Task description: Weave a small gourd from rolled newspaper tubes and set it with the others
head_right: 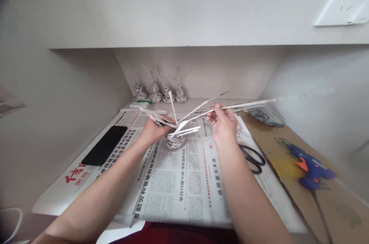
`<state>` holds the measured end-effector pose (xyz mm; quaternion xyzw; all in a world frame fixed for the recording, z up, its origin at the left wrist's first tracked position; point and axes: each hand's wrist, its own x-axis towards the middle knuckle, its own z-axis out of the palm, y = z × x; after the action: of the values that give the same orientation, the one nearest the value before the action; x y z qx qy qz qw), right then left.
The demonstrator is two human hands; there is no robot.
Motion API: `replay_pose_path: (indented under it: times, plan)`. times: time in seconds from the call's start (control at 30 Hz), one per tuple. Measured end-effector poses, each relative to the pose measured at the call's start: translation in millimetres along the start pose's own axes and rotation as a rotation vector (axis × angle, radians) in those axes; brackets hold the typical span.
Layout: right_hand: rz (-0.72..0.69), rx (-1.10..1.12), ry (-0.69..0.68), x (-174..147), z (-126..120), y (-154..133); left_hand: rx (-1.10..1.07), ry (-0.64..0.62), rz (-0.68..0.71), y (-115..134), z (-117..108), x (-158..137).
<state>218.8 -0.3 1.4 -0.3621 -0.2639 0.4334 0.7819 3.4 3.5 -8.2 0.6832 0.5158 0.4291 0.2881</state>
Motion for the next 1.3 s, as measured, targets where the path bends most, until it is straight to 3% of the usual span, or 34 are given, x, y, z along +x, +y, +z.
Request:
replay_pose_path:
  times: [0.07, 0.17, 0.27, 0.33, 0.4, 0.5, 0.7, 0.9, 1.3]
  plan:
    - [-0.03, -0.029, 0.047, 3, -3, 0, 0.007, 0.008, 0.006, 0, 1, -1]
    - [0.145, -0.253, 0.019, -1, -2, 8, -0.006, 0.017, -0.003, 0, 2, -2]
    - [0.294, -0.619, -0.3, -15, 2, 20, -0.022, 0.029, -0.008, 0, 4, -2]
    - [0.213, -0.729, -0.529, -25, 5, 26, -0.033, 0.031, 0.009, 0, 5, -2]
    - [0.114, -0.74, -0.652, -33, 7, 28, -0.041, 0.027, 0.029, -1, 6, -2]
    - [0.07, -0.75, -0.734, -40, 7, 28, -0.018, 0.031, 0.039, -2, 6, -2]
    - [-0.146, -0.821, -0.729, -39, 8, 29, -0.015, 0.04, 0.054, -1, 7, -4]
    - [-0.026, -0.683, -0.638, -41, 16, 30, 0.025, 0.028, 0.106, -3, 11, -6]
    - [-0.325, -0.915, -0.654, -45, 9, 34, 0.021, 0.039, 0.119, -10, 15, -4]
